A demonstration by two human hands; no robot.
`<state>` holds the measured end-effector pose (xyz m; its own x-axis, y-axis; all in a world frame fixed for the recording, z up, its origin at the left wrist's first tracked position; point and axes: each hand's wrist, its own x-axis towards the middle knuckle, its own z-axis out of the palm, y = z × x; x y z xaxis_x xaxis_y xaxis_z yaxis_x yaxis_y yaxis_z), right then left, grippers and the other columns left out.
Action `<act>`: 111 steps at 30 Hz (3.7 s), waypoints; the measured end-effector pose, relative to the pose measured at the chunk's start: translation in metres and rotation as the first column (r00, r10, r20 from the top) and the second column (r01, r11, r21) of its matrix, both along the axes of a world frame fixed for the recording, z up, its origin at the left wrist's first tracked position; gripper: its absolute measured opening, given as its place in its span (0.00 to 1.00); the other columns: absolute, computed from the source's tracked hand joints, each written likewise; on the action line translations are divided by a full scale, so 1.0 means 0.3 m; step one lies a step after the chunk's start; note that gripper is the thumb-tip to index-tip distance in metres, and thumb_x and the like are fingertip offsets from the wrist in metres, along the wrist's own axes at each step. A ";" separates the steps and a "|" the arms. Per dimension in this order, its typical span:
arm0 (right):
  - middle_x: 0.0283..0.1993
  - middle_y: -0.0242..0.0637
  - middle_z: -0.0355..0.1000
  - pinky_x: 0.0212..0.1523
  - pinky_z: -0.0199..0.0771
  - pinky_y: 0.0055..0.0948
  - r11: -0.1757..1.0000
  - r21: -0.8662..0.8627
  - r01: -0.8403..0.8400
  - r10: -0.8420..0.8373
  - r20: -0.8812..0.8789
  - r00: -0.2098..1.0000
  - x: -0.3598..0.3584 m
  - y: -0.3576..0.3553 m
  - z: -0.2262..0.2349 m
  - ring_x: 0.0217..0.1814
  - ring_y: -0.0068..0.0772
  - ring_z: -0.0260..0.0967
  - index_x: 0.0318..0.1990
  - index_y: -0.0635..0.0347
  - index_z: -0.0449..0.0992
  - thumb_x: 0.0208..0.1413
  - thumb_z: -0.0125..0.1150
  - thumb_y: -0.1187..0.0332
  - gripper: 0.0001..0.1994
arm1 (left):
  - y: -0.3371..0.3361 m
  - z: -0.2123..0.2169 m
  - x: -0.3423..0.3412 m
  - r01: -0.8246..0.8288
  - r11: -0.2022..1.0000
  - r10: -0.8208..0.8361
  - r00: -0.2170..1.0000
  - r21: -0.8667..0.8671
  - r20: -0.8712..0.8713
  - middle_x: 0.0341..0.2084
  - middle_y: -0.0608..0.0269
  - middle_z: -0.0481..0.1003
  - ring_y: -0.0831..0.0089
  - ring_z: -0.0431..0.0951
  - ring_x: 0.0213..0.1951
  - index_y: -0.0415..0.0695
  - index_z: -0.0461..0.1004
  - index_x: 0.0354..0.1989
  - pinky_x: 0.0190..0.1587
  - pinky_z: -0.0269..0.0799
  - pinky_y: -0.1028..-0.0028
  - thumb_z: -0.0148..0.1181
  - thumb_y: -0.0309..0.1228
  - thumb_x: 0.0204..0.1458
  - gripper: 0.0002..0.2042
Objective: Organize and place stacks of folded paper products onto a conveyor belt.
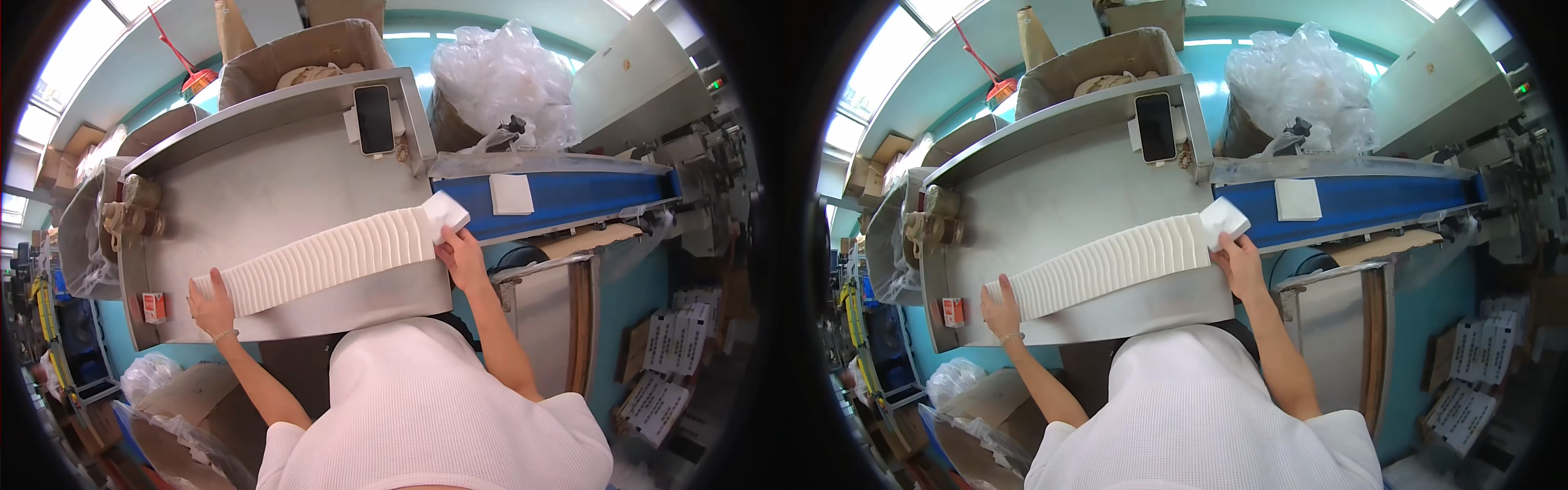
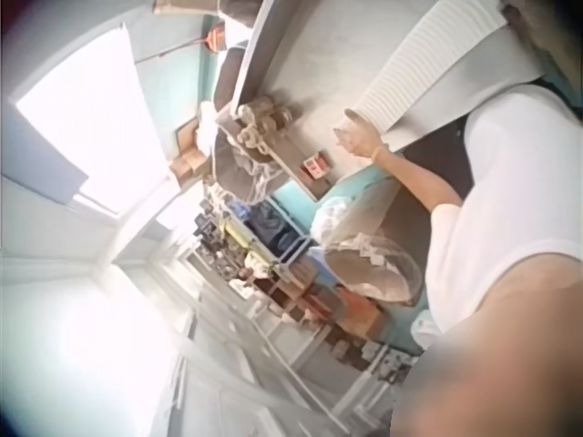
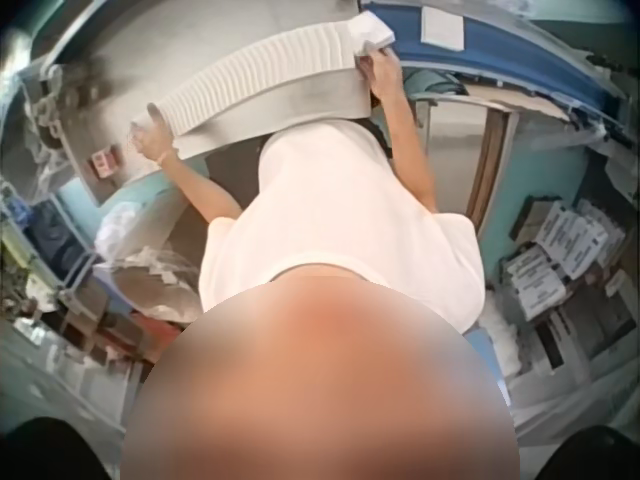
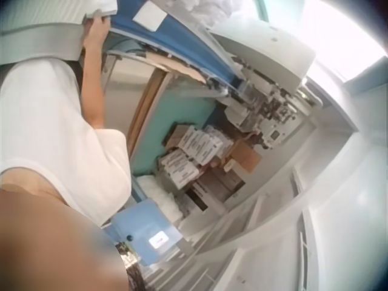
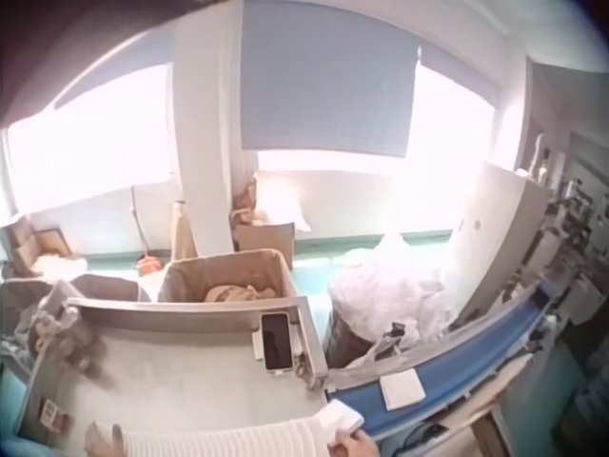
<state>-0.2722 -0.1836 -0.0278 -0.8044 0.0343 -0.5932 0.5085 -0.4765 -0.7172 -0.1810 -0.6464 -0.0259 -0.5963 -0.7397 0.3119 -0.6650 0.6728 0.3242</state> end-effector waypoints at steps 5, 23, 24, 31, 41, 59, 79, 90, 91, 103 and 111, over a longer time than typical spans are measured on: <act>0.39 0.30 0.73 0.44 0.69 0.21 0.792 0.496 -0.356 0.446 -0.072 0.892 -0.015 -0.098 0.107 0.43 0.20 0.69 0.51 0.63 0.72 0.63 0.56 0.56 0.19 | 0.093 0.058 -0.042 -0.088 0.996 0.084 0.988 0.027 0.127 0.55 0.45 0.67 0.46 0.66 0.58 0.43 0.61 0.64 0.57 0.61 0.47 0.50 0.66 0.50 0.43; 0.40 0.31 0.73 0.38 0.67 0.20 0.851 0.381 -0.361 0.417 -0.072 0.906 -0.004 -0.102 0.039 0.38 0.19 0.67 0.49 0.64 0.73 0.61 0.58 0.53 0.21 | 0.121 0.072 -0.074 -0.060 0.997 0.055 0.993 0.039 0.103 0.56 0.45 0.67 0.46 0.66 0.58 0.43 0.62 0.64 0.57 0.61 0.48 0.52 0.64 0.51 0.40; 0.40 0.30 0.73 0.38 0.67 0.21 0.942 0.110 -0.318 0.320 -0.007 0.947 0.002 -0.094 0.039 0.37 0.19 0.67 0.50 0.63 0.73 0.62 0.57 0.55 0.19 | 0.119 0.076 -0.073 -0.061 0.997 0.056 0.994 0.051 0.097 0.56 0.45 0.68 0.47 0.66 0.58 0.43 0.62 0.64 0.57 0.61 0.48 0.52 0.63 0.51 0.40; 0.41 0.30 0.73 0.38 0.71 0.23 0.996 -0.060 0.067 -0.062 0.084 0.995 0.028 -0.005 -0.027 0.38 0.21 0.69 0.50 0.59 0.71 0.60 0.60 0.63 0.14 | 0.123 0.068 -0.081 -0.026 0.999 0.022 0.996 0.046 0.091 0.55 0.45 0.68 0.47 0.67 0.57 0.43 0.62 0.64 0.57 0.61 0.49 0.52 0.62 0.52 0.39; 0.41 0.29 0.73 0.36 0.67 0.22 0.972 -0.077 -0.223 0.230 0.102 0.968 0.010 -0.081 0.029 0.38 0.21 0.68 0.52 0.60 0.73 0.60 0.60 0.55 0.20 | 0.136 0.058 -0.105 0.030 0.999 -0.032 0.996 0.020 0.081 0.53 0.45 0.69 0.47 0.68 0.56 0.42 0.62 0.63 0.56 0.63 0.51 0.53 0.61 0.52 0.39; 0.39 0.36 0.73 0.40 0.68 0.21 0.840 0.499 -0.213 0.306 -0.110 0.946 -0.017 -0.093 0.072 0.38 0.20 0.68 0.47 0.63 0.72 0.63 0.56 0.53 0.19 | 0.168 0.057 -0.124 0.069 0.997 -0.069 0.997 0.021 0.042 0.53 0.46 0.70 0.48 0.68 0.56 0.43 0.63 0.63 0.56 0.62 0.51 0.54 0.59 0.53 0.37; 0.42 0.31 0.73 0.39 0.68 0.23 0.967 -0.092 -0.236 0.243 0.070 0.968 0.017 -0.095 0.027 0.39 0.20 0.68 0.49 0.62 0.73 0.64 0.53 0.58 0.17 | 0.205 0.070 -0.148 0.104 0.995 -0.104 0.994 0.001 0.035 0.52 0.44 0.70 0.47 0.69 0.55 0.42 0.63 0.63 0.55 0.63 0.51 0.55 0.57 0.53 0.36; 0.39 0.30 0.70 0.39 0.63 0.19 0.811 0.526 -0.258 0.377 -0.132 0.917 -0.007 -0.133 0.058 0.38 0.17 0.63 0.50 0.66 0.72 0.59 0.60 0.50 0.25 | 0.233 0.077 -0.178 0.154 0.988 -0.155 0.988 0.015 0.030 0.52 0.44 0.70 0.47 0.69 0.54 0.41 0.63 0.63 0.55 0.63 0.51 0.55 0.56 0.54 0.35; 0.39 0.30 0.72 0.38 0.63 0.19 0.813 0.490 -0.316 0.405 -0.085 0.910 -0.005 -0.140 0.058 0.38 0.18 0.64 0.50 0.63 0.72 0.59 0.60 0.51 0.23 | 0.240 0.077 -0.180 0.158 0.987 -0.159 0.987 0.016 0.025 0.52 0.44 0.70 0.47 0.69 0.54 0.41 0.63 0.63 0.55 0.63 0.51 0.55 0.56 0.54 0.35; 0.41 0.34 0.74 0.37 0.69 0.22 0.987 -0.061 -0.152 0.156 0.076 0.985 0.011 -0.001 -0.031 0.38 0.23 0.69 0.47 0.62 0.74 0.61 0.59 0.62 0.14 | 0.244 0.069 -0.175 0.141 0.990 -0.141 0.989 0.009 0.036 0.52 0.45 0.70 0.47 0.69 0.54 0.42 0.63 0.63 0.54 0.64 0.51 0.55 0.55 0.54 0.34; 0.36 0.30 0.72 0.40 0.66 0.19 0.818 0.550 -0.168 0.299 -0.158 0.941 -0.012 -0.119 0.088 0.38 0.17 0.64 0.48 0.66 0.73 0.61 0.58 0.53 0.21 | 0.269 0.080 -0.180 0.162 0.985 -0.165 0.985 0.060 0.052 0.54 0.43 0.69 0.45 0.68 0.56 0.40 0.63 0.63 0.57 0.63 0.52 0.53 0.57 0.55 0.36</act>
<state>-0.2758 -0.2195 -0.0015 -0.9371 0.0782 -0.3403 0.3475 0.1140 -0.9307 -0.2351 -0.5658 -0.0018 -0.7264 -0.6458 0.2352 -0.5656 0.7561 0.3293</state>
